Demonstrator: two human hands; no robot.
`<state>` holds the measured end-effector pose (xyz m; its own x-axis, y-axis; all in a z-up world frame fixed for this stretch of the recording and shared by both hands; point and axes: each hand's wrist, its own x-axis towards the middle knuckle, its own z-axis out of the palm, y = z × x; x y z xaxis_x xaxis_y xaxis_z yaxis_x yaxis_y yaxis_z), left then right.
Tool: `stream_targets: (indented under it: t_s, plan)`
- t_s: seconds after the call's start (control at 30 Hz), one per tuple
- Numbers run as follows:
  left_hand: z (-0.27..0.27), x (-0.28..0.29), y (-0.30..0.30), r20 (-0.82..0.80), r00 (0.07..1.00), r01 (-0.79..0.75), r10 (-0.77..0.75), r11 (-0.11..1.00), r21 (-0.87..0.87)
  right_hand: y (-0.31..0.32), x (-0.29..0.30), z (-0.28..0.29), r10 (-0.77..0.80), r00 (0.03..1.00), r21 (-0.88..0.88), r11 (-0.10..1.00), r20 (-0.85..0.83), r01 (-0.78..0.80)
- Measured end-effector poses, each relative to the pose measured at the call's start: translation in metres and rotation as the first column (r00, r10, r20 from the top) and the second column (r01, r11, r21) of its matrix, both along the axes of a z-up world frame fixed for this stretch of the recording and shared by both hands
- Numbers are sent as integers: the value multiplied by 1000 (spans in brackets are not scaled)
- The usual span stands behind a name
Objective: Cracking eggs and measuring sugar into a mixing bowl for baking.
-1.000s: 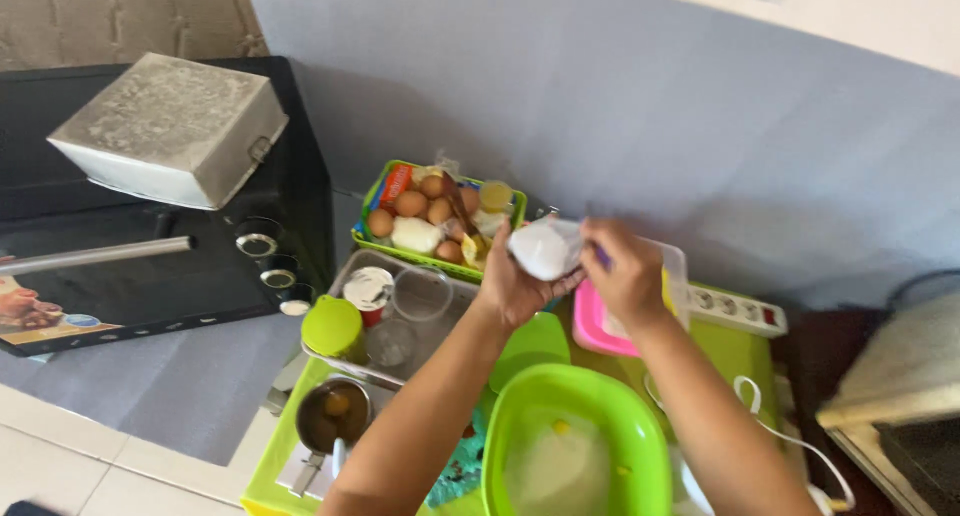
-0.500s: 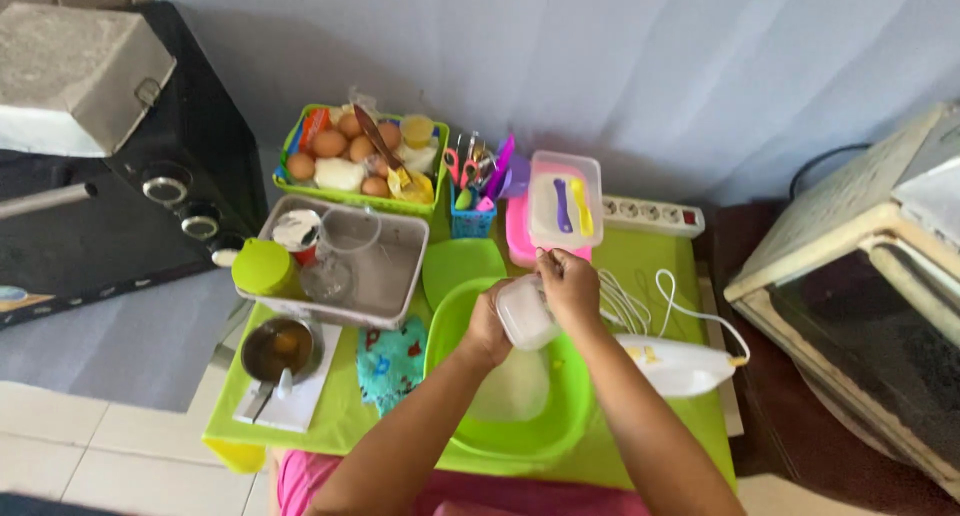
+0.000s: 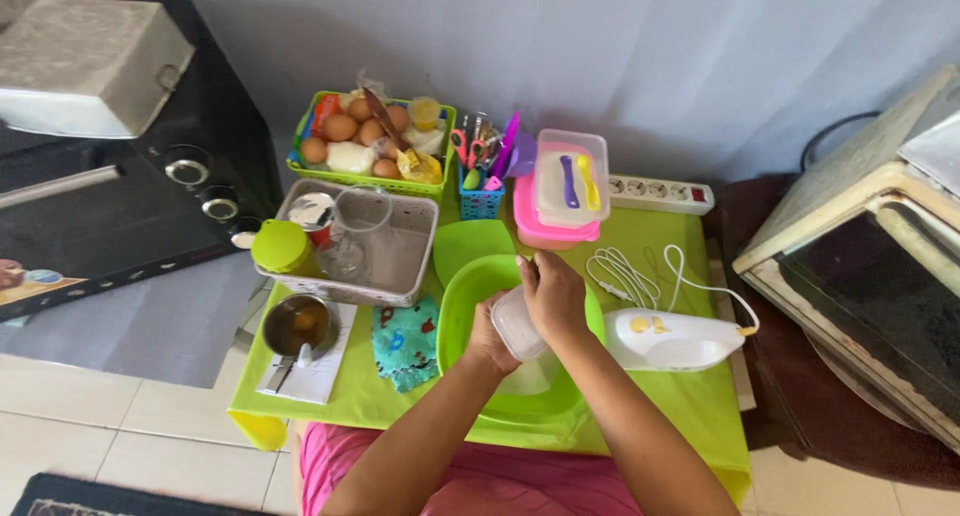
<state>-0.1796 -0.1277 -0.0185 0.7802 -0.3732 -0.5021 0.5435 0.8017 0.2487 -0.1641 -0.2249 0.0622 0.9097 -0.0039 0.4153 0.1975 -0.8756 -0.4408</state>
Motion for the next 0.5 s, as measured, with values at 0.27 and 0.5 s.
stream_targets:
  t_s: [0.27, 0.5]
  plan:
    - [11, -11, 10, -34, 999, 10, -10, 1000, -14, 8, -4, -12, 89, 996, -30, 996, 12, -89]
    - [22, -11, 9, -60, 998, -15, 13, 999, -45, 11, -1, -1, 114, 978, -93, 991, 177, -99]
